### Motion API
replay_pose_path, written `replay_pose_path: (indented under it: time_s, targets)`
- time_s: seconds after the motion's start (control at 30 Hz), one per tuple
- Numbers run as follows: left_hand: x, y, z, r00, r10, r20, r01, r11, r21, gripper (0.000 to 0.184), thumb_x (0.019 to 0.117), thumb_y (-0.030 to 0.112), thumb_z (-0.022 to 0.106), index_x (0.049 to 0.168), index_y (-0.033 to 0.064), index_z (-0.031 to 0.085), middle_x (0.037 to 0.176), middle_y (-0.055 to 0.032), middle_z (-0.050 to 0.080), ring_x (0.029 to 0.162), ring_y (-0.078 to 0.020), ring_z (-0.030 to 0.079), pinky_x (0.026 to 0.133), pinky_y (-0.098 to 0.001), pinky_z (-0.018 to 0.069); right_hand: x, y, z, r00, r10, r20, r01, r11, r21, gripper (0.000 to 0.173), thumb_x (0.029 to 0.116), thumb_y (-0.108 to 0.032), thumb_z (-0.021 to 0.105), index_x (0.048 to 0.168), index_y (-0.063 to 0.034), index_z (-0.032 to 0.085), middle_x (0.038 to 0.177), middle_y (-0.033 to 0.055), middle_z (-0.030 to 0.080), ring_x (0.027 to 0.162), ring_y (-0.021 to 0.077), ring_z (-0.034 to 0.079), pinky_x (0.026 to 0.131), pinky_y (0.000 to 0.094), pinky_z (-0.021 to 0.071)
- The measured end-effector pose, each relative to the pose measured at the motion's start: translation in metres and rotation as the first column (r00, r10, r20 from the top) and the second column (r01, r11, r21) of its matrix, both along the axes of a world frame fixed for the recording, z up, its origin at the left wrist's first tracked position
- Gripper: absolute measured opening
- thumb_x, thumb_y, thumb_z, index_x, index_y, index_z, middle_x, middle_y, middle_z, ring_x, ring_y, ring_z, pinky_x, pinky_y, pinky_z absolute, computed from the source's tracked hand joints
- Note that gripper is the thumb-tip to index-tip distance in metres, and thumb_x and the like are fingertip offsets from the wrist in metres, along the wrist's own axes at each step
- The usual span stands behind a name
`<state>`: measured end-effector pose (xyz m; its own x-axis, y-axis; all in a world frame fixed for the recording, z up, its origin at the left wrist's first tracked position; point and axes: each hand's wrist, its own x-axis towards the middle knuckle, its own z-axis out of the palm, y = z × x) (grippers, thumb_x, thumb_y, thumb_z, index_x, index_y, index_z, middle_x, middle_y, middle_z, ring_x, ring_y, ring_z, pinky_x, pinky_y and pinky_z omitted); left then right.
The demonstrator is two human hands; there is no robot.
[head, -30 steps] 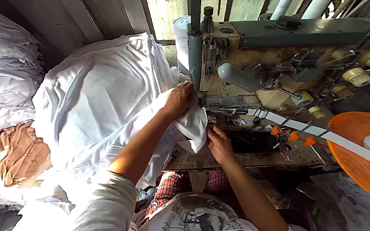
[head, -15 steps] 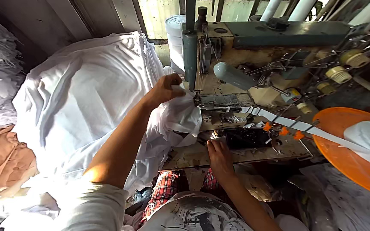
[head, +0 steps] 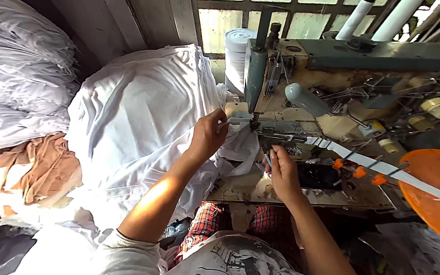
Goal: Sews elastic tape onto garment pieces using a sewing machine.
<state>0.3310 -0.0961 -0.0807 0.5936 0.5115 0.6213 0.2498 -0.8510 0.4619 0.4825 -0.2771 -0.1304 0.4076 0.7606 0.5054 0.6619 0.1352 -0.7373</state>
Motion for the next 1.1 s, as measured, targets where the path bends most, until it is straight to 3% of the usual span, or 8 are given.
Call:
replay_pose_path:
  time_s: [0.07, 0.17, 0.5, 0.6, 0.8, 0.93, 1.03, 1.1]
  targets:
    - [0.001, -0.007, -0.005, 0.999, 0.043, 0.032, -0.046, 0.995, 0.090, 0.007, 0.0910, 0.002, 0.065, 0.094, -0.0041, 0.065, 0.077, -0.0159, 0.063, 0.061, -0.0269, 0.060, 0.057, -0.0439, 0.0509, -0.007, 0.021, 0.017, 0.985, -0.066, 0.157, 0.077, 0.995, -0.066, 0.027, 0.1042, -0.011, 0.051, 0.116, 0.0101, 0.063, 0.085, 0.0193, 0.068, 0.072, 0.0293, 0.068, 0.069, 0.0462, 0.0576]
    - [0.002, -0.013, -0.011, 0.996, 0.066, 0.062, -0.073, 0.990, 0.117, 0.006, 0.0895, 0.002, 0.066, 0.094, -0.0020, 0.064, 0.077, -0.0135, 0.062, 0.059, -0.0239, 0.059, 0.054, -0.0406, 0.0497, -0.020, 0.050, 0.037, 0.945, -0.127, 0.302, 0.180, 0.971, -0.155, 0.023, 0.1008, -0.013, 0.061, 0.111, 0.0071, 0.064, 0.088, 0.0222, 0.069, 0.077, 0.0383, 0.071, 0.068, 0.0546, 0.0570]
    - [0.003, -0.015, -0.023, 0.987, 0.076, 0.145, -0.090, 0.991, 0.097, 0.006, 0.0883, 0.003, 0.065, 0.092, -0.0015, 0.063, 0.075, -0.0124, 0.063, 0.062, -0.0231, 0.061, 0.056, -0.0382, 0.0505, -0.035, 0.064, 0.047, 0.931, -0.172, 0.321, 0.276, 0.909, -0.313, 0.025, 0.1032, -0.017, 0.059, 0.111, 0.0068, 0.061, 0.084, 0.0215, 0.068, 0.082, 0.0386, 0.071, 0.072, 0.0526, 0.0563]
    - [0.003, -0.019, -0.024, 0.988, 0.070, 0.138, -0.084, 0.992, 0.099, 0.006, 0.0883, 0.004, 0.066, 0.091, -0.0003, 0.062, 0.073, -0.0106, 0.062, 0.059, -0.0211, 0.059, 0.053, -0.0368, 0.0485, -0.035, 0.071, 0.050, 0.935, -0.159, 0.317, 0.275, 0.889, -0.366, 0.028, 0.1050, -0.019, 0.057, 0.117, 0.0069, 0.059, 0.090, 0.0224, 0.069, 0.088, 0.0394, 0.072, 0.075, 0.0532, 0.0566]
    - [0.002, -0.027, -0.030, 0.990, 0.075, 0.121, -0.093, 0.984, 0.152, 0.007, 0.0863, 0.005, 0.069, 0.091, 0.0005, 0.066, 0.079, -0.0126, 0.067, 0.066, -0.0252, 0.067, 0.056, -0.0408, 0.0538, -0.035, 0.083, 0.045, 0.923, -0.152, 0.354, 0.269, 0.912, -0.308, 0.028, 0.1075, -0.019, 0.052, 0.119, 0.0057, 0.059, 0.087, 0.0216, 0.069, 0.085, 0.0394, 0.072, 0.073, 0.0534, 0.0571]
    - [-0.002, -0.026, -0.033, 0.995, 0.032, 0.094, -0.048, 0.984, 0.173, 0.007, 0.0859, 0.006, 0.068, 0.091, 0.0008, 0.067, 0.082, -0.0124, 0.068, 0.072, -0.0256, 0.069, 0.060, -0.0417, 0.0552, -0.036, 0.080, 0.039, 0.906, -0.134, 0.402, 0.249, 0.936, -0.250, 0.022, 0.1067, -0.015, 0.051, 0.110, 0.0051, 0.060, 0.080, 0.0211, 0.067, 0.078, 0.0398, 0.071, 0.066, 0.0531, 0.0559]
    - [-0.012, -0.017, -0.025, 1.000, 0.000, 0.031, -0.003, 0.995, 0.099, 0.011, 0.0905, 0.007, 0.067, 0.097, -0.0018, 0.069, 0.096, -0.0169, 0.071, 0.091, -0.0306, 0.071, 0.079, -0.0479, 0.0583, -0.033, 0.065, 0.020, 0.912, -0.142, 0.385, 0.182, 0.981, -0.069, 0.022, 0.1052, -0.015, 0.054, 0.106, 0.0053, 0.062, 0.075, 0.0181, 0.065, 0.066, 0.0350, 0.068, 0.059, 0.0501, 0.0556]
    - [-0.029, 0.006, -0.010, 0.998, 0.060, 0.023, -0.059, 0.998, -0.024, 0.019, 0.0960, 0.010, 0.064, 0.104, -0.0064, 0.068, 0.101, -0.0207, 0.071, 0.093, -0.0321, 0.070, 0.082, -0.0517, 0.0570, -0.032, 0.035, -0.003, 0.927, -0.142, 0.347, 0.153, 0.988, -0.003, 0.026, 0.1032, -0.016, 0.056, 0.113, 0.0064, 0.065, 0.080, 0.0166, 0.069, 0.066, 0.0298, 0.069, 0.061, 0.0466, 0.0584]
